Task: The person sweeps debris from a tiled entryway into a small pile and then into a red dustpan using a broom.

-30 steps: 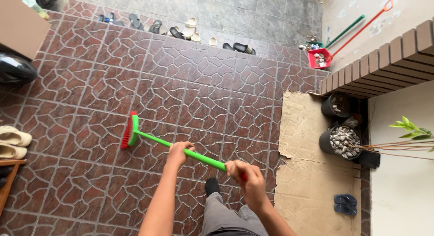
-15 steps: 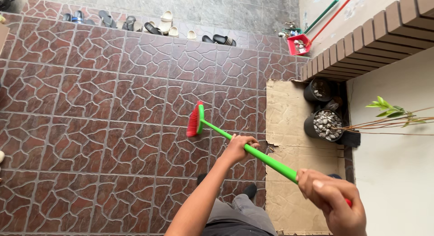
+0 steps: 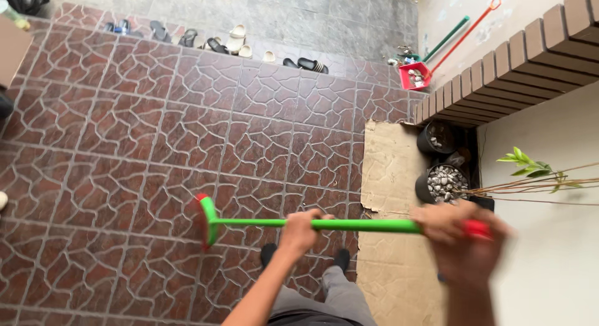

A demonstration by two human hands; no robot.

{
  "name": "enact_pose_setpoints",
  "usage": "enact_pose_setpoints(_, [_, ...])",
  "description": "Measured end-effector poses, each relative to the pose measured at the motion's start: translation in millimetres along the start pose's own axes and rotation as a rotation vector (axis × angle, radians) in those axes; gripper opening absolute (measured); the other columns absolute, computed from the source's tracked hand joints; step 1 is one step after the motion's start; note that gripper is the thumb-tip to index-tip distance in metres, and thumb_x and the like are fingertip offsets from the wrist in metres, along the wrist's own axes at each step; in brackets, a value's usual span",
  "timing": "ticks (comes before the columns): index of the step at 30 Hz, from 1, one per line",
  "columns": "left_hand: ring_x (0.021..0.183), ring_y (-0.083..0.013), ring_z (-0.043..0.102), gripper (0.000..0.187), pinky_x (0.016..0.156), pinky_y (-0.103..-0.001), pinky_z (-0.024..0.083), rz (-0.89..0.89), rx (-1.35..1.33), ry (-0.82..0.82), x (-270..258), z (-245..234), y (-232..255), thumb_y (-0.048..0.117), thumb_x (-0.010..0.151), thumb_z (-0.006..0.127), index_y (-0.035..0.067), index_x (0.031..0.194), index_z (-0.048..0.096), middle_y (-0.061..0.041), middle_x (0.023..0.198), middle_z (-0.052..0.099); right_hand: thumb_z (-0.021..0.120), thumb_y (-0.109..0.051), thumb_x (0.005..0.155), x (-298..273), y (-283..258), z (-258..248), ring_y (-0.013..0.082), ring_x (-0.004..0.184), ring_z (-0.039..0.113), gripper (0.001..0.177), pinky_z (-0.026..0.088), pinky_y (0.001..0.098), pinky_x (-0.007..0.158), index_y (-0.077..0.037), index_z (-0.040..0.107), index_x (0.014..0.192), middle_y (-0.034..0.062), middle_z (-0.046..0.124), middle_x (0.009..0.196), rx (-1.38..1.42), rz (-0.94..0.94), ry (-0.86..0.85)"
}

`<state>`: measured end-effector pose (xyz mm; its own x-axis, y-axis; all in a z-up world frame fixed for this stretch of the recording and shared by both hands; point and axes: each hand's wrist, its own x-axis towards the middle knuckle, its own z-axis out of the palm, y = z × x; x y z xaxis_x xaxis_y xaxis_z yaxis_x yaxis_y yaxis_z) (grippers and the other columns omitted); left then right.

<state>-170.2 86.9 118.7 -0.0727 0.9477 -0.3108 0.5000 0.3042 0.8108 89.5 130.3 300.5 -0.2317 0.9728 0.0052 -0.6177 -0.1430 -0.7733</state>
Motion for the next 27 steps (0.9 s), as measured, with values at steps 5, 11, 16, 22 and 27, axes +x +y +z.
enact_pose_setpoints(5, [0.082,-0.0386,0.069,0.030,0.076,-0.051,0.053,-0.108,0.096,0.243,-10,58,-93,0.045,0.087,0.073,0.015,0.085,0.076,-0.015,0.079,0.073,0.036,-0.060,0.106,14,74,-25,0.0292,0.079,0.063,0.063,0.046,0.0547,0.103,-0.008,0.058,0.078,0.0117,0.060,0.073,-0.080,0.220,0.269])
enact_pose_setpoints(11, [0.087,-0.0330,0.072,0.021,0.094,-0.060,0.041,-0.338,0.074,0.303,-25,136,-112,0.038,0.085,0.076,0.018,0.087,0.079,-0.009,0.079,0.078,0.033,-0.051,0.113,9,79,-58,0.0247,0.071,0.050,0.062,0.045,0.0495,0.093,-0.009,0.046,0.069,0.0064,0.047,0.066,-0.052,0.395,0.029])
enact_pose_setpoints(16, [0.081,-0.0289,0.074,0.020,0.083,-0.053,0.048,-0.217,-0.133,0.384,1,196,-35,0.033,0.084,0.078,0.015,0.091,0.080,-0.009,0.082,0.078,0.035,-0.030,0.098,29,-12,-87,0.0283,0.068,0.049,0.044,0.047,0.0509,0.092,-0.007,0.047,0.063,0.0136,0.049,0.063,-0.296,0.434,0.042])
enact_pose_setpoints(22, [0.079,-0.0222,0.073,0.011,0.086,-0.042,0.053,0.007,-0.417,0.485,52,251,83,0.020,0.092,0.069,0.014,0.095,0.078,-0.004,0.084,0.077,0.039,-0.027,0.101,50,-124,-92,0.0272,0.066,0.036,0.046,0.040,0.0492,0.084,-0.007,0.031,0.060,0.0089,0.035,0.058,-0.317,0.223,-0.393])
enact_pose_setpoints(27, [0.099,-0.0300,0.065,0.009,0.096,-0.051,0.039,0.091,-0.412,0.543,60,239,147,0.021,0.095,0.072,0.016,0.099,0.078,-0.008,0.097,0.074,0.044,-0.025,0.094,46,-166,-66,0.0252,0.059,0.033,0.042,0.038,0.0477,0.073,-0.006,0.031,0.059,0.0100,0.032,0.055,-0.521,0.139,-0.540])
